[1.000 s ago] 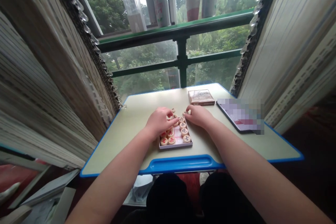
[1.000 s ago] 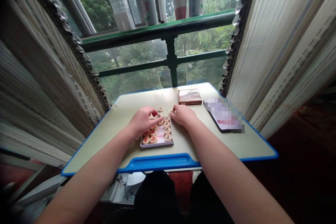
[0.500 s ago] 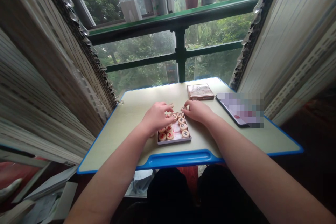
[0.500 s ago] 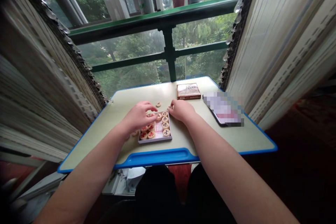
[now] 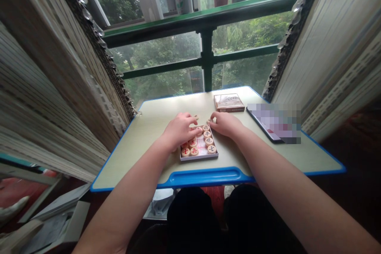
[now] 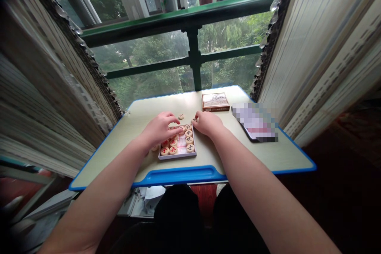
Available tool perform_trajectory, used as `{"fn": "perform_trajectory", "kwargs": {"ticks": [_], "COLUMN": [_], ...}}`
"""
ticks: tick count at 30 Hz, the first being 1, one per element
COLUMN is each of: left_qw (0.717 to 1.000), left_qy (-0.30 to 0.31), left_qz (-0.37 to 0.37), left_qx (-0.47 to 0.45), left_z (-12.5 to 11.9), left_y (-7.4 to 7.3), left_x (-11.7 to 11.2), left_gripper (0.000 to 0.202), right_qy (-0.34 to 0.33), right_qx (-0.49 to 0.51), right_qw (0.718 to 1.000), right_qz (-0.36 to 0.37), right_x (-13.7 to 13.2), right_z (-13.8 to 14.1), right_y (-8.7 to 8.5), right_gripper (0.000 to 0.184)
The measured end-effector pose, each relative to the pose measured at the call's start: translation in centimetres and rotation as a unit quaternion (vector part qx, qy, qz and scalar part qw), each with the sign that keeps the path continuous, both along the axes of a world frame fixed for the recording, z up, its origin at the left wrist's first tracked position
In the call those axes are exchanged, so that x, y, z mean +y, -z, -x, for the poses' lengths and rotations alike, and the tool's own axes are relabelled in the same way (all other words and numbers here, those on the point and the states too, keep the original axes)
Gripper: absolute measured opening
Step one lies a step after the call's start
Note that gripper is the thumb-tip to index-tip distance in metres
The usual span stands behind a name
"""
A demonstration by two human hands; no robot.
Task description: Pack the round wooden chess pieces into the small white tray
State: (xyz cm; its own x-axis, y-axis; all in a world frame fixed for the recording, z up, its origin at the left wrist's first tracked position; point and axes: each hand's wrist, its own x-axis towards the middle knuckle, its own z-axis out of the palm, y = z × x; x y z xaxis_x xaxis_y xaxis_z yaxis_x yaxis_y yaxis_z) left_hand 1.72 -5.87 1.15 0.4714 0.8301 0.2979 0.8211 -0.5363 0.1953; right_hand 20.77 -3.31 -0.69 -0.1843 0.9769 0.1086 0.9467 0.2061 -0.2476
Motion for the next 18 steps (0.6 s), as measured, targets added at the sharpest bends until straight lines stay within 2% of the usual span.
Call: {"fn": "perform_trajectory", "kwargs": {"ticks": [5,8,10,12,14,16,18], "left_qw": [1.0,0.997,0.993,0.99,0.991,0.992,0.991], "left_qy": [0.001,0.015,-0.002,-0.038,-0.065,-0.072,-0.087], "left_qz": [-0.011,-0.03,-0.04,-0.019,0.036,0.085,0.086], "left_qx": [-0.021,-0.068,-0.11,-0.131,-0.111,-0.067,-0.061], "left_z": [0.0,0.4,1.2,2.2,3.4,4.5,5.4], "left_y": [-0.1,-0.6,-1.1,-1.6,-1.8,-1.5,-0.8], "left_x": [0.2,0.4,0.4,0.0,-0.9,-2.1,-3.3], "left_gripper": [0.034,0.041,0.044,0.039,0.029,0.027,0.032], "right_qy": [0.003,0.002,0.0,-0.003,-0.005,-0.005,-0.001], "right_qx": [0.008,0.012,0.011,0.009,0.009,0.011,0.013], "right_qw": [1.0,1.0,1.0,1.0,1.0,1.0,1.0], "right_qz": [0.009,0.011,0.008,0.003,0.0,0.005,0.012], "right_x": [-0.1,0.0,-0.1,-0.2,-0.3,-0.4,-0.5], "right_z": [-0.2,-0.3,-0.3,-0.2,-0.2,-0.2,-0.2], "right_y": [-0.1,-0.1,-0.2,-0.2,-0.3,-0.4,-0.5], "right_gripper": [0.036,0.037,0.036,0.035,0.035,0.035,0.035]}}
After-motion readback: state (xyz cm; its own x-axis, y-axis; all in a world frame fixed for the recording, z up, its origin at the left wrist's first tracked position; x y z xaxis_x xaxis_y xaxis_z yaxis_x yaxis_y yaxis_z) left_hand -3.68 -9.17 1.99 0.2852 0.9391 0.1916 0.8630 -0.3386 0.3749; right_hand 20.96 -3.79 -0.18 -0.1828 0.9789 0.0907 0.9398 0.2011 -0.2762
